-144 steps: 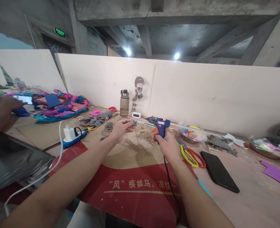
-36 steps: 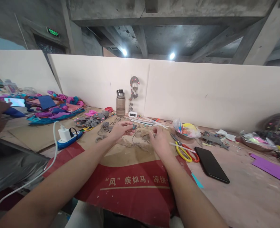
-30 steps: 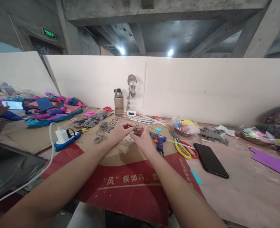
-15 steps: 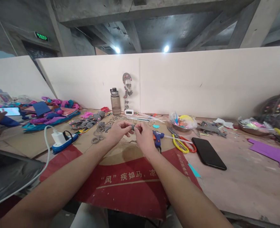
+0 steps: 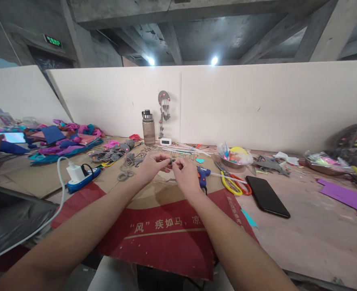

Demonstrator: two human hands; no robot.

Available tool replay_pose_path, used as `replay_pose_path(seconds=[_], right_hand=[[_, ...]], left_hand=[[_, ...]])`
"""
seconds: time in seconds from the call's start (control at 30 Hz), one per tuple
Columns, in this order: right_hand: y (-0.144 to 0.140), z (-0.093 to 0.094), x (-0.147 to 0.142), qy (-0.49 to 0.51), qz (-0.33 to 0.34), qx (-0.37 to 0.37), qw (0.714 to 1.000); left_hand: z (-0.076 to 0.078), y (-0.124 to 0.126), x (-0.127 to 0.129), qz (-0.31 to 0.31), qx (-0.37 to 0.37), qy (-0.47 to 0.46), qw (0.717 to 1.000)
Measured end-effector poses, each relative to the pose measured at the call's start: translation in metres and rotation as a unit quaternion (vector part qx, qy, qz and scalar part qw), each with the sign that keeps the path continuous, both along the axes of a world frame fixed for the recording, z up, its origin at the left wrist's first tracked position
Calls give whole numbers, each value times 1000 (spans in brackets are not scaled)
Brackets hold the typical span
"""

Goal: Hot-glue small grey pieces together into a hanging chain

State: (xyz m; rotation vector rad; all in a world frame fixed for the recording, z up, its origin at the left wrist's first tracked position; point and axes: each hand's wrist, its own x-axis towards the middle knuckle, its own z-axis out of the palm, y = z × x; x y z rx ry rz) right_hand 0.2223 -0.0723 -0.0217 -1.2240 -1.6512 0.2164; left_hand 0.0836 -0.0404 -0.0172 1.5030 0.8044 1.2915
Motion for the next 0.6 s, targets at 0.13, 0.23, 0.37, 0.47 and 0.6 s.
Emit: replay_pose_path(seconds=[0.13, 0.23, 0.37, 0.47, 0.6], right_hand=[[-1, 0, -2, -4, 5, -2, 1000], [-2, -1, -3, -2, 5, -13, 1000], [-2, -2, -4, 2, 14, -24, 1000], [-1, -3, -5, 16, 22, -41, 999], [1, -4, -5, 43, 20, -53, 997]], left_hand=[[2, -2, 0, 8, -7, 2, 1000], [4, -4, 1, 14, -12, 10, 1000], [5, -5, 0, 22, -8, 26, 999], [4, -4, 0, 36, 11, 47, 998], [0, -2, 1, 49, 13, 32, 998]])
